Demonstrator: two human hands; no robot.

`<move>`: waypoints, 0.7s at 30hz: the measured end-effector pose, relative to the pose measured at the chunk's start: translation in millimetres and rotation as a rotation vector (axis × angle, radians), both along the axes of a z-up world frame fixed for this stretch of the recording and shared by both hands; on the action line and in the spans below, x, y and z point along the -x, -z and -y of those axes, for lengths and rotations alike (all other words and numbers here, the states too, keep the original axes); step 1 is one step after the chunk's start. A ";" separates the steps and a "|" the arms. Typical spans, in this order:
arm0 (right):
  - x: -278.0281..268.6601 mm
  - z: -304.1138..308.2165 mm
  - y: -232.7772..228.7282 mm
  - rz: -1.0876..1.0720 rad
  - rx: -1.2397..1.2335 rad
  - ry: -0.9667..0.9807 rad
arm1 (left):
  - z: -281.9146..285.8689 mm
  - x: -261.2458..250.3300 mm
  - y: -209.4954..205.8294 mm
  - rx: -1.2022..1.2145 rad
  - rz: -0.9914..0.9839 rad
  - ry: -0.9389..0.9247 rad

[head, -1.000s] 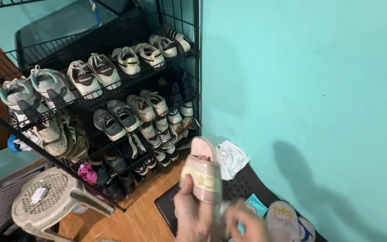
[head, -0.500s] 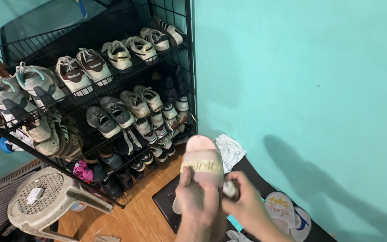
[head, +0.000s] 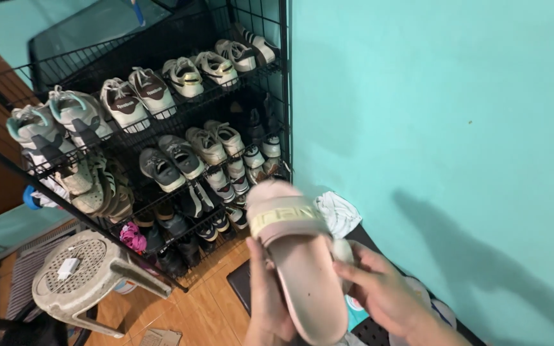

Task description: The recorder cleans various shoes and sandals from a rack using wet wipes.

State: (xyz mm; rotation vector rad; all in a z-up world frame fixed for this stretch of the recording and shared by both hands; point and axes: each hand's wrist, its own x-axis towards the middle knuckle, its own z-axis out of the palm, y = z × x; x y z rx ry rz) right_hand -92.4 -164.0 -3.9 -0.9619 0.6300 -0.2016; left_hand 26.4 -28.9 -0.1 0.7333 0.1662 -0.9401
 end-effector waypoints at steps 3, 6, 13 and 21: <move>8.0 43.7 39.4 0.039 0.324 0.111 | -5.0 -2.4 -14.5 0.050 -0.188 -0.062; 15.0 48.0 -12.8 0.002 0.665 0.327 | -10.5 -3.7 -8.2 0.051 -0.134 -0.119; 21.1 -26.9 -6.6 0.113 1.339 0.150 | -8.0 -0.4 21.0 0.331 0.123 -0.004; -1.5 -25.1 -32.5 0.273 1.910 0.175 | 0.3 21.4 36.1 0.060 0.229 -0.070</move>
